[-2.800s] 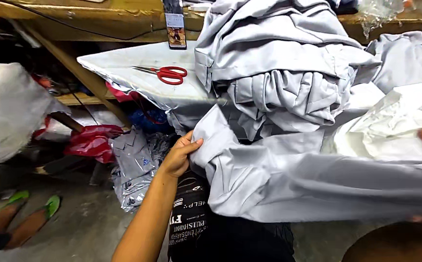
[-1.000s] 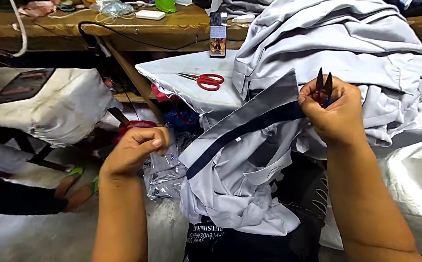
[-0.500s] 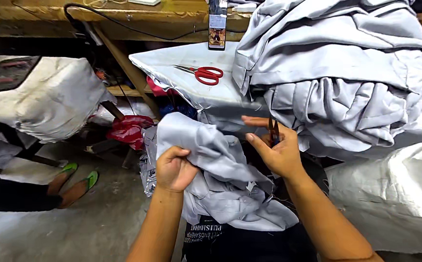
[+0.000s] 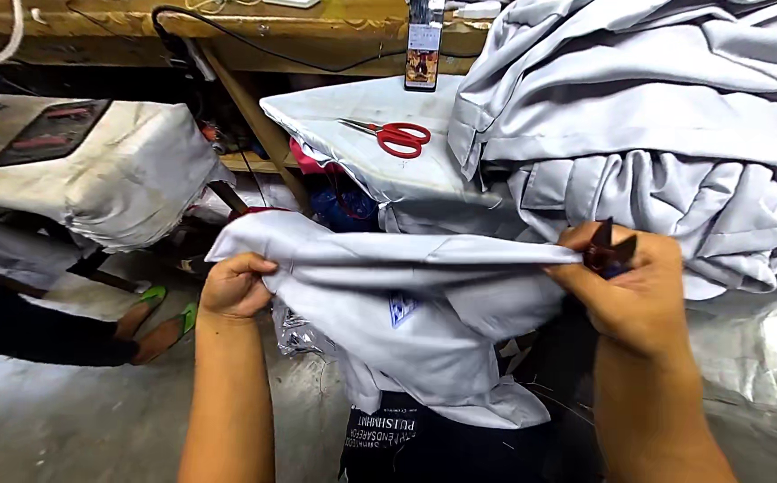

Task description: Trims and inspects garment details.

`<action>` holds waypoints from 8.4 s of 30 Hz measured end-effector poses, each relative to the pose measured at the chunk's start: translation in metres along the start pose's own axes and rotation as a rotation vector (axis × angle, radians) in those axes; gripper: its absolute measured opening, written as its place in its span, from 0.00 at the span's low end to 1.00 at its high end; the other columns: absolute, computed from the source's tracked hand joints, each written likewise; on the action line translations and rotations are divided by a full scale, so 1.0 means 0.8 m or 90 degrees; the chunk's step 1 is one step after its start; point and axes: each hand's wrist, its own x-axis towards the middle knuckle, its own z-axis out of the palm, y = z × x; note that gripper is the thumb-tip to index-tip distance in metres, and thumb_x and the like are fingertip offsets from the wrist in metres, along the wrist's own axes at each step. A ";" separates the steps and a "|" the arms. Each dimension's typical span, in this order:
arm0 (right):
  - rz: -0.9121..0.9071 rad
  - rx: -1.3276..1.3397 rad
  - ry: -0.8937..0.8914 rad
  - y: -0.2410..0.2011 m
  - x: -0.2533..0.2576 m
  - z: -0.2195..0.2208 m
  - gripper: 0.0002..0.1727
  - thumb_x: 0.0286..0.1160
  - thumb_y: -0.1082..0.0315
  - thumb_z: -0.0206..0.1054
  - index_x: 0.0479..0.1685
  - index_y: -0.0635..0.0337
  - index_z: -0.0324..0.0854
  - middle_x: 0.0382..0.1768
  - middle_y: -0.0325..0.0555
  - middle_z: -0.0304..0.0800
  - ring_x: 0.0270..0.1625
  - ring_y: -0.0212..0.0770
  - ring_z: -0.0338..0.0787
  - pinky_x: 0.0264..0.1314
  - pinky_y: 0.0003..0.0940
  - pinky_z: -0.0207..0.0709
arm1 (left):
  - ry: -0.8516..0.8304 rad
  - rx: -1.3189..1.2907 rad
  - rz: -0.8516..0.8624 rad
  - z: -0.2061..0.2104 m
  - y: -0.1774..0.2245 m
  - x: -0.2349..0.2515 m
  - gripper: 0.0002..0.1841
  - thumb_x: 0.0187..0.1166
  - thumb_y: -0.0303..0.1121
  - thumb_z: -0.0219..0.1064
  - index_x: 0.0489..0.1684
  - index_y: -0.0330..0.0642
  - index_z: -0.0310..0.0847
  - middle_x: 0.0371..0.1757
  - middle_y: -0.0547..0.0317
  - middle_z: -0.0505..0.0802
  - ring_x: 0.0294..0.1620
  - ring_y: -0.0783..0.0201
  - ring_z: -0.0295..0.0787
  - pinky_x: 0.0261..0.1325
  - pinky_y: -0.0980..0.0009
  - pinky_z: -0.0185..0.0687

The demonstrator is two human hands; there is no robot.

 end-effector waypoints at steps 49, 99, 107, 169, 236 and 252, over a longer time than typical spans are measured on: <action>0.122 -0.259 -0.148 0.091 -0.044 0.045 0.33 0.90 0.37 0.44 0.65 0.61 0.73 0.28 0.39 0.83 0.28 0.34 0.83 0.30 0.39 0.77 | 0.055 -0.047 -0.192 0.149 -0.114 -0.062 0.12 0.75 0.17 0.63 0.51 0.41 0.81 0.43 0.60 0.98 0.45 0.68 0.96 0.55 0.69 0.93; 0.109 -0.066 -0.089 0.098 -0.087 0.058 0.14 0.71 0.59 0.77 0.41 0.63 0.92 0.40 0.41 0.92 0.41 0.20 0.85 0.41 0.11 0.76 | 0.139 -0.010 -0.183 0.177 -0.141 -0.069 0.15 0.69 0.10 0.63 0.49 0.37 0.78 0.39 0.60 0.97 0.41 0.69 0.96 0.52 0.70 0.93; 0.072 -0.090 -0.147 0.100 -0.083 0.050 0.14 0.75 0.58 0.75 0.41 0.62 0.93 0.40 0.43 0.93 0.45 0.26 0.89 0.48 0.19 0.82 | 0.074 0.025 -0.181 0.171 -0.141 -0.067 0.14 0.70 0.12 0.64 0.49 0.38 0.79 0.40 0.62 0.97 0.44 0.70 0.95 0.55 0.70 0.92; 0.089 -0.149 -0.063 0.102 -0.096 0.059 0.17 0.72 0.56 0.76 0.44 0.63 0.91 0.42 0.43 0.93 0.45 0.25 0.88 0.49 0.18 0.80 | 0.158 -0.033 -0.193 0.166 -0.145 -0.071 0.12 0.72 0.14 0.63 0.50 0.37 0.77 0.40 0.59 0.97 0.43 0.67 0.96 0.54 0.68 0.93; 0.107 -0.158 -0.024 0.104 -0.037 0.064 0.14 0.74 0.64 0.72 0.51 0.65 0.88 0.42 0.44 0.89 0.38 0.26 0.84 0.41 0.19 0.80 | 0.231 -0.035 -0.156 0.168 -0.153 -0.058 0.12 0.75 0.15 0.60 0.53 0.35 0.76 0.40 0.56 0.97 0.42 0.66 0.97 0.51 0.67 0.94; 0.043 -0.405 -0.076 0.131 0.106 0.117 0.21 0.81 0.57 0.67 0.56 0.69 0.87 0.61 0.63 0.87 0.67 0.63 0.85 0.63 0.58 0.81 | 0.238 -0.029 -0.032 0.151 -0.135 -0.060 0.14 0.77 0.24 0.60 0.59 0.40 0.70 0.44 0.66 0.95 0.46 0.72 0.95 0.56 0.71 0.92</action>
